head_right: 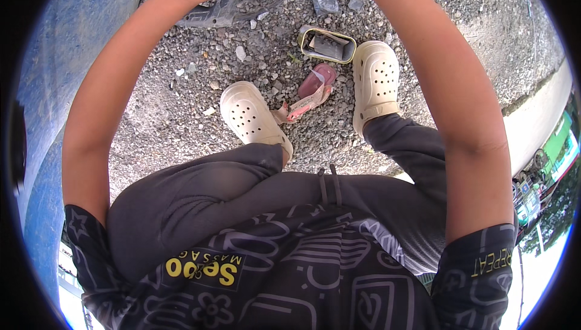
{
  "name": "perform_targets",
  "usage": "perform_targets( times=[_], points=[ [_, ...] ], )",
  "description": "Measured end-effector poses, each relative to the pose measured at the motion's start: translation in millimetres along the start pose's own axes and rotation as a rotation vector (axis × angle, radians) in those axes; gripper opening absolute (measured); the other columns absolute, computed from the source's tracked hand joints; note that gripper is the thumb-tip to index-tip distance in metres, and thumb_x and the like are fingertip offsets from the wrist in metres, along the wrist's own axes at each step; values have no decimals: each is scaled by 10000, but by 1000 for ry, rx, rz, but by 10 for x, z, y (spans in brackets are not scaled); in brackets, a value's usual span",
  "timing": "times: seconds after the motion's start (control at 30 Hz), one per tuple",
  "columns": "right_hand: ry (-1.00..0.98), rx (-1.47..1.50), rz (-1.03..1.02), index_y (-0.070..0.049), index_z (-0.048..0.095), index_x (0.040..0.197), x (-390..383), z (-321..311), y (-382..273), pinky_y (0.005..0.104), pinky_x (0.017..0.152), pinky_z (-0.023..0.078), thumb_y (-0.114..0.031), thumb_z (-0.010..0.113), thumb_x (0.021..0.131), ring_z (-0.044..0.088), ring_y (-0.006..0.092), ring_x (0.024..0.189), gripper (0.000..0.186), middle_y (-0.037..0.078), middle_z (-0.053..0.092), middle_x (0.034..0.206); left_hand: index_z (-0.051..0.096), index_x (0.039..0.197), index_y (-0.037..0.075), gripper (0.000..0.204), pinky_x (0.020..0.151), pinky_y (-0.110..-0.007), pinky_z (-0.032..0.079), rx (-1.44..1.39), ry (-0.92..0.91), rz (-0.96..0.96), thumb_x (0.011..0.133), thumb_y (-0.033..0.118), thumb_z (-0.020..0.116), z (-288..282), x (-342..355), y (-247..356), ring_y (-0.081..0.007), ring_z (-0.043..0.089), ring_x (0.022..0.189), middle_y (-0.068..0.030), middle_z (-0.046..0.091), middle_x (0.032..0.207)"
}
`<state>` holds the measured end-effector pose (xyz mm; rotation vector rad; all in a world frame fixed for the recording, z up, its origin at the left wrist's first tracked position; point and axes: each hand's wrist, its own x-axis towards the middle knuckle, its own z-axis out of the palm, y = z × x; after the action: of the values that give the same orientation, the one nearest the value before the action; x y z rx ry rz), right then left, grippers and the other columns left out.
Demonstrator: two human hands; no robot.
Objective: The person sits on a gravel surface and works on a disassembled power tool. They open a small container, remove a small component, and use a screwdriver to adjust parts of the tool's casing.
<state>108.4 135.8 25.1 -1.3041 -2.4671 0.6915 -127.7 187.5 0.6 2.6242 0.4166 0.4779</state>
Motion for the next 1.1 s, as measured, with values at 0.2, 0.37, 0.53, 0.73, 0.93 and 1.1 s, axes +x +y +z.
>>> perform_targets(
  times=[0.2,0.37,0.53,0.73,0.93,1.1],
  points=[
    [123,14,121,-30,776,919,-54,135,-114,451,748,585,-162,781,848,715,367,816,150,151,738,898,732,864,35,92,738,-476,557,-95,97,-100,864,126,715,10,-8,63,-380,688,830,-157,675,870],
    [228,61,253,-33,783,943,-84,212,-204,442,757,585,-153,782,842,715,368,826,156,142,742,900,790,882,40,115,762,-461,565,-153,90,-271,815,128,762,10,52,50,-378,708,839,-174,722,859],
    [212,43,121,-44,766,899,-57,189,-207,445,761,579,-135,773,826,706,360,835,117,140,721,878,808,914,58,144,753,-431,576,-280,31,-319,790,124,776,-44,59,-48,-344,731,813,-175,740,863],
    [136,-48,-53,-49,701,804,43,139,-222,463,741,569,-109,750,812,685,365,808,78,137,679,834,794,956,15,216,724,-405,591,-421,52,-466,765,102,747,-36,-2,-98,-301,748,768,-184,754,864],
    [11,-72,-66,-35,681,791,121,39,-260,470,741,568,-111,726,797,683,380,811,89,158,667,818,784,939,2,224,728,-399,594,-356,101,-445,753,116,736,30,-34,-135,-301,752,779,-183,754,854],
    [-76,-178,-61,-25,679,779,183,6,-274,482,738,564,-129,711,810,682,396,779,113,178,669,816,787,919,27,205,719,-428,590,-326,83,-423,746,127,736,64,-47,-161,-325,747,778,-174,751,835]
  ],
)
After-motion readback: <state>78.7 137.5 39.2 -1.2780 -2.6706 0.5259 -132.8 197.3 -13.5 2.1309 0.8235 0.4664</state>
